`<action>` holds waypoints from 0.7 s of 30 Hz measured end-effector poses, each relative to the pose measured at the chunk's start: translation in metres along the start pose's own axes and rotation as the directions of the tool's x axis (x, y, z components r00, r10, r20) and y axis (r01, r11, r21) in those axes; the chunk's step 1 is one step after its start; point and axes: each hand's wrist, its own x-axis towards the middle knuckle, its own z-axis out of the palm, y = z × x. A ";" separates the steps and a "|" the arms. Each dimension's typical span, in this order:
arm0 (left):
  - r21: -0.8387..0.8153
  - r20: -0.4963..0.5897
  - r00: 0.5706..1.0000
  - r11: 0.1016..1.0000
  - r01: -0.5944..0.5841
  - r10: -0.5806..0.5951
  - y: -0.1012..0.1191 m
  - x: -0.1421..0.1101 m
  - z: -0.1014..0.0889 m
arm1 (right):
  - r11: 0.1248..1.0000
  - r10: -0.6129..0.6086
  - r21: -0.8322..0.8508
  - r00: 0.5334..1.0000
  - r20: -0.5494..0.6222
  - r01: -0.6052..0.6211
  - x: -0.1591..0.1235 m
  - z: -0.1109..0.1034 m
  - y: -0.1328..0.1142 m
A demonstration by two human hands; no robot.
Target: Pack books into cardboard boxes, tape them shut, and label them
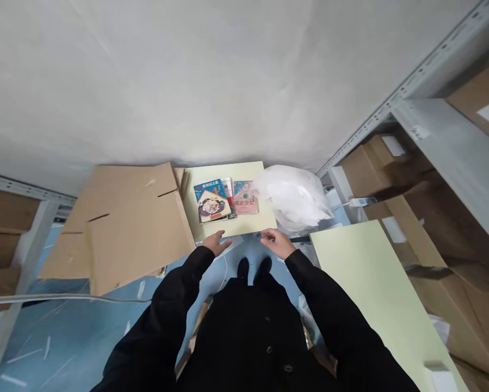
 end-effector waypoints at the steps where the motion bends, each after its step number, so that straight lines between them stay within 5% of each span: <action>1: 0.008 -0.010 1.000 1.000 0.019 -0.019 -0.008 0.002 -0.003 | 0.999 0.035 0.026 0.999 0.031 -0.036 0.010 0.005 0.004; 10: 0.058 -0.118 0.973 0.977 0.204 -0.197 -0.028 0.016 -0.022 | 0.938 0.098 0.287 0.944 0.316 -0.193 0.093 0.049 0.014; 21: -0.118 -0.293 0.905 0.951 0.285 -0.308 -0.030 0.065 -0.023 | 0.946 0.042 0.263 0.877 0.478 -0.189 0.169 0.070 0.003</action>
